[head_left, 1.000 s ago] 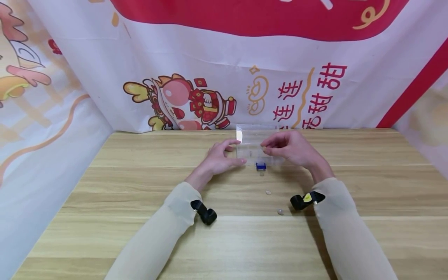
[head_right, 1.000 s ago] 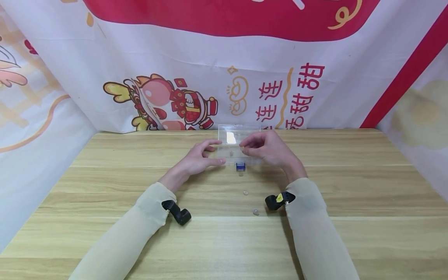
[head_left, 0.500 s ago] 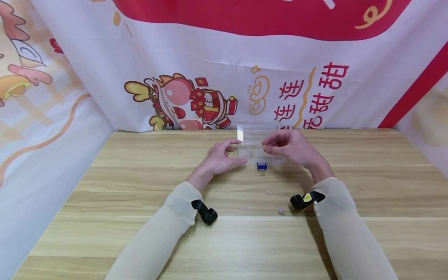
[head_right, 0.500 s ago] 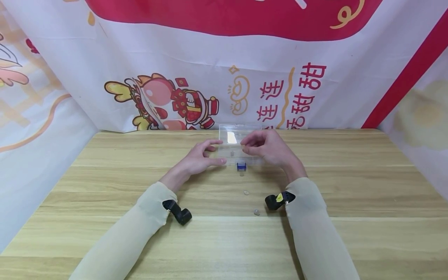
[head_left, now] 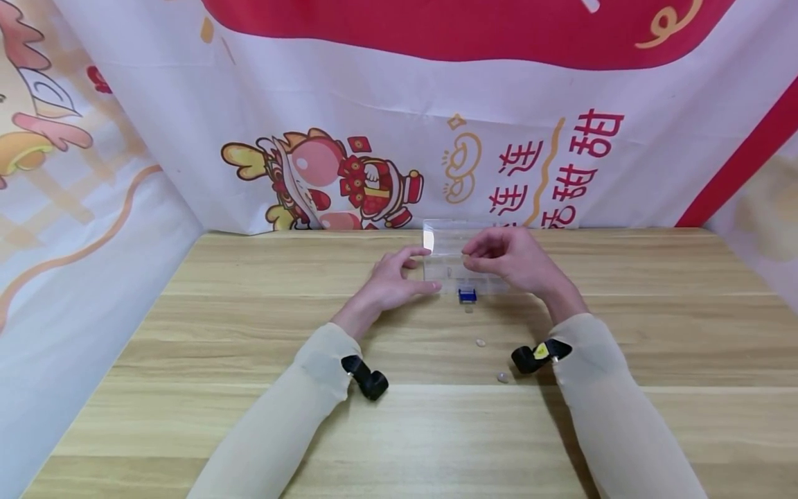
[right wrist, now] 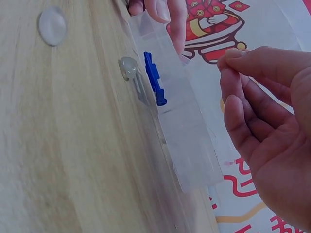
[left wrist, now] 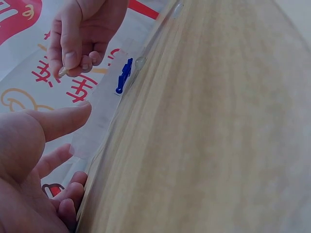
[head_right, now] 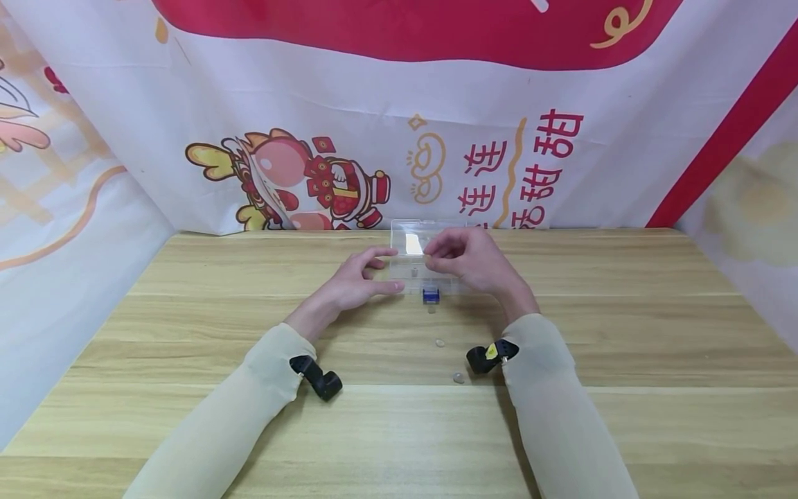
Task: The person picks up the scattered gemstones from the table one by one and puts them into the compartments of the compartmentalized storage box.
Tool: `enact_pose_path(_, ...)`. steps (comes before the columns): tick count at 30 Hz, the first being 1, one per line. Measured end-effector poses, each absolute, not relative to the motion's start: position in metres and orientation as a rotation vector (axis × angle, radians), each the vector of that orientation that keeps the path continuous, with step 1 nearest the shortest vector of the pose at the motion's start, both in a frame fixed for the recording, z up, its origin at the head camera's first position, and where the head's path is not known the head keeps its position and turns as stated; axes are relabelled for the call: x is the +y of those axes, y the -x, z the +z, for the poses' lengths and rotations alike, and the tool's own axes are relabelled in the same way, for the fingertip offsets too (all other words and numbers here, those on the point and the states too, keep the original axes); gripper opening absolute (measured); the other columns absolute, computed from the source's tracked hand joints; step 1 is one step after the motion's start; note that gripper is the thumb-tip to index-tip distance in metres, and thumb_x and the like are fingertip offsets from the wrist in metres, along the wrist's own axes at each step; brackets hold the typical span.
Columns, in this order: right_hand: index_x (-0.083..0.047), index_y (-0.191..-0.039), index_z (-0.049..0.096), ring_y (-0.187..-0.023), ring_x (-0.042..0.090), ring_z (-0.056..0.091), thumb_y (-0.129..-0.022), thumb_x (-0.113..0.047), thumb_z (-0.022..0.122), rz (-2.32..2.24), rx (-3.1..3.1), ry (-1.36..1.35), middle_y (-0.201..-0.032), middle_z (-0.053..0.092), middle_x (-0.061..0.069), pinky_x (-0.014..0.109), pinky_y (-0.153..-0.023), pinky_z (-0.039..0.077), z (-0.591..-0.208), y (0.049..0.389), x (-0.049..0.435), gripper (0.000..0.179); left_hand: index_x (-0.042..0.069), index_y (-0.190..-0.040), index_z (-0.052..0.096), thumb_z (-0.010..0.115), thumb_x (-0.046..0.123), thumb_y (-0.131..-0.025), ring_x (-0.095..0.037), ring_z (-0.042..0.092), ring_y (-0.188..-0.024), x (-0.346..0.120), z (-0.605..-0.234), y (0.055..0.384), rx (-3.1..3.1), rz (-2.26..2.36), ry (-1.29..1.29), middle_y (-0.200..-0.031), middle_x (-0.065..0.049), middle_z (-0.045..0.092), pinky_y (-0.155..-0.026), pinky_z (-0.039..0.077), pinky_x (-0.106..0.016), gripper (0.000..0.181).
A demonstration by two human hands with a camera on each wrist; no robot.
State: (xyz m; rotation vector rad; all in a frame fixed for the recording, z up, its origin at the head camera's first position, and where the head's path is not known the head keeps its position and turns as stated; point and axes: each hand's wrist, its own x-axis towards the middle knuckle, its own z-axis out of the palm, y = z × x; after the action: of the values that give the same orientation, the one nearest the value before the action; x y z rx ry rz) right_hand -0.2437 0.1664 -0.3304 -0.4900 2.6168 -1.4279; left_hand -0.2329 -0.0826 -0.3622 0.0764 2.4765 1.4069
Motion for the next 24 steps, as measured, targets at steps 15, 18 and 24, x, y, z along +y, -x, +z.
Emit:
enact_pose_path(15,-0.012,-0.114,0.077,-0.097,0.023,0.065,-0.096,-0.021,0.080,-1.374,2.662,0.438,-0.108,0.074,0.009,0.029,-0.084,0.053,-0.329,0.246,0.159,0.020,0.039,-0.150,0.055,0.084,0.039,-0.091,-0.027,0.042,-0.143,-0.083,-0.361,0.232,2.473,1.406,-0.084,-0.152,-0.003,0.045,-0.120,0.040,-0.053,0.066)
enact_pose_path(18,-0.013,-0.113,0.078,-0.097,0.023,0.064,-0.096,-0.021,0.080,-1.369,2.683,0.431,-0.108,0.075,0.008,0.031,-0.084,0.053,-0.330,0.246,0.157,0.018,0.039,-0.149,0.055,0.084,0.039,-0.091,-0.026,0.042,-0.143,-0.083,-0.361,0.231,2.473,1.407,-0.081,-0.152,-0.003,0.045,-0.120,0.039,-0.053,0.066)
enact_pose_path(24,-0.015,-0.113,0.079,-0.096,0.023,0.064,-0.097,-0.019,0.079,-1.375,2.710,0.411,-0.107,0.075,0.006,0.033,-0.084,0.053,-0.331,0.248,0.154,0.016,0.040,-0.149,0.055,0.085,0.039,-0.091,-0.026,0.042,-0.143,-0.084,-0.362,0.232,2.477,1.404,-0.082,-0.152,-0.003,0.045,-0.120,0.040,-0.053,0.066)
